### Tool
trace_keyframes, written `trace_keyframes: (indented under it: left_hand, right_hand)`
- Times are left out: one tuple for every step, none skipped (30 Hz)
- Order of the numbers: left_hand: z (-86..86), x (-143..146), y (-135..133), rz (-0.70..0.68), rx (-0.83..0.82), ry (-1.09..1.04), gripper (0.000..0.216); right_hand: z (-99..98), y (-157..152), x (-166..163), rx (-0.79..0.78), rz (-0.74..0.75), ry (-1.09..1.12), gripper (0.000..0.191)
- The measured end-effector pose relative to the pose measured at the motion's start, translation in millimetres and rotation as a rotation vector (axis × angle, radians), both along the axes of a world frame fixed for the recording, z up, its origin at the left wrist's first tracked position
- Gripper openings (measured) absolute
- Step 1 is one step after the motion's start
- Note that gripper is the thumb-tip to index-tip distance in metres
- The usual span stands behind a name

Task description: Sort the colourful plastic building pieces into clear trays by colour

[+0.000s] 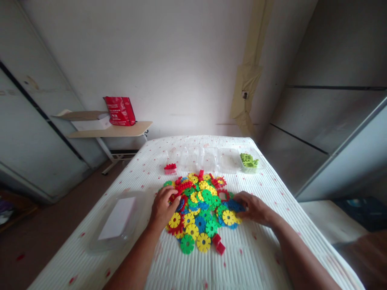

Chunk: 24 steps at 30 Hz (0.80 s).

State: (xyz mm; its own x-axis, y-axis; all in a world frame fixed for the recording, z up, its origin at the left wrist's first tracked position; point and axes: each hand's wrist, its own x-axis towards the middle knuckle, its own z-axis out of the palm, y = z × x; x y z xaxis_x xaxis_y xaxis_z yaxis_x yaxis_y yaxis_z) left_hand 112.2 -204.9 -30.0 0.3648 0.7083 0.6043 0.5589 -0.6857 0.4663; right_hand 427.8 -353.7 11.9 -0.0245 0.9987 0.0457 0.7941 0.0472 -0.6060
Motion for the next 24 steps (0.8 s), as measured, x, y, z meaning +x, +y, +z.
trace_keyframes:
  left_hand:
    - [0.1, 0, 0, 0.001, -0.004, -0.001, 0.013]
    - [0.3, 0, 0, 0.002, -0.007, -0.001, 0.014]
    - [0.4, 0, 0, 0.004, -0.01, -0.003, 0.014]
    - [0.6, 0, 0, 0.007, -0.011, -0.006, 0.014]
    - [0.8, 0, 0, 0.01, -0.01, -0.011, 0.014]
    - [0.8, 0, 0, 0.013, -0.009, -0.015, 0.015]
    - [0.8, 0, 0, 0.014, -0.006, -0.019, 0.015]
    - [0.7, 0, 0, 0.016, -0.004, -0.022, 0.015]
    - [0.5, 0, 0, 0.016, -0.002, -0.025, 0.015]
    - [0.3, 0, 0, 0.015, 0.0, -0.026, 0.015]
    - [0.1, 0, 0, 0.013, 0.0, -0.027, 0.014]
    - [-0.1, 0, 0, 0.012, -0.002, -0.028, 0.014]
    - [-0.2, 0, 0, 0.011, -0.006, -0.028, 0.014]
    - [-0.2, 0, 0, 0.011, -0.011, -0.028, 0.014]
    - [-0.2, 0, 0, 0.01, -0.015, -0.027, 0.014]
    - [-0.1, 0, 0, 0.01, -0.018, -0.027, 0.014]
    - [0.0, 0, 0, 0.01, -0.02, -0.026, 0.014]
    - [0.2, 0, 0, 0.01, -0.019, -0.025, 0.014]
    - [0.3, 0, 0, 0.01, -0.018, -0.023, 0.014]
    - [0.4, 1, 0, 0.011, -0.018, -0.02, 0.014]
    - [0.4, 1, 0, 0.012, -0.018, -0.019, 0.014]
    - [0.4, 1, 0, 0.013, -0.019, -0.019, 0.014]
    - [0.3, 1, 0, 0.013, -0.02, -0.021, 0.014]
    - [0.2, 1, 0, 0.013, -0.022, -0.024, 0.014]
  right_hand:
    - [-0.9, 0, 1, -0.007, 0.006, -0.017, 0.03]
    - [-1.5, 0, 2, -0.009, 0.011, -0.024, 0.028]
    - [-1.8, -1, 3, -0.01, 0.012, -0.02, 0.026]
    - [-1.8, -1, 4, -0.014, 0.012, -0.007, 0.025]
    - [-1.3, -2, 5, -0.019, 0.007, 0.016, 0.025]
    - [-0.6, -3, 6, -0.023, -0.002, 0.045, 0.025]
    - [0.4, -4, 7, -0.025, -0.009, 0.077, 0.027]
    - [1.6, -5, 9, -0.024, -0.013, 0.111, 0.028]
    - [2.9, -6, 10, -0.022, -0.011, 0.145, 0.028]
    - [4.2, -7, 12, -0.018, -0.008, 0.176, 0.028]
    - [5.3, -8, 12, -0.013, -0.007, 0.204, 0.029]
    - [6.4, -9, 12, -0.007, -0.008, 0.227, 0.03]
    - [7.2, -9, 12, 0.003, -0.011, 0.24, 0.033]
    - [7.9, -9, 10, 0.013, -0.011, 0.235, 0.035]
    - [8.3, -9, 8, 0.021, -0.007, 0.207, 0.036]
    - [8.6, -8, 5, 0.027, 0.002, 0.159, 0.034]
    - [8.7, -7, 2, 0.028, 0.019, 0.102, 0.032]
    - [8.5, -6, -1, 0.027, 0.036, 0.042, 0.029]
    - [8.2, -6, -4, 0.027, 0.049, -0.012, 0.026]
    - [7.7, -5, -7, 0.026, 0.056, -0.053, 0.025]
    - [7.1, -4, -8, 0.026, 0.055, -0.084, 0.025]
    - [6.2, -4, -9, 0.024, 0.048, -0.109, 0.025]
    - [5.4, -3, -10, 0.022, 0.041, -0.13, 0.024]
    - [4.6, -3, -10, 0.022, 0.035, -0.146, 0.023]
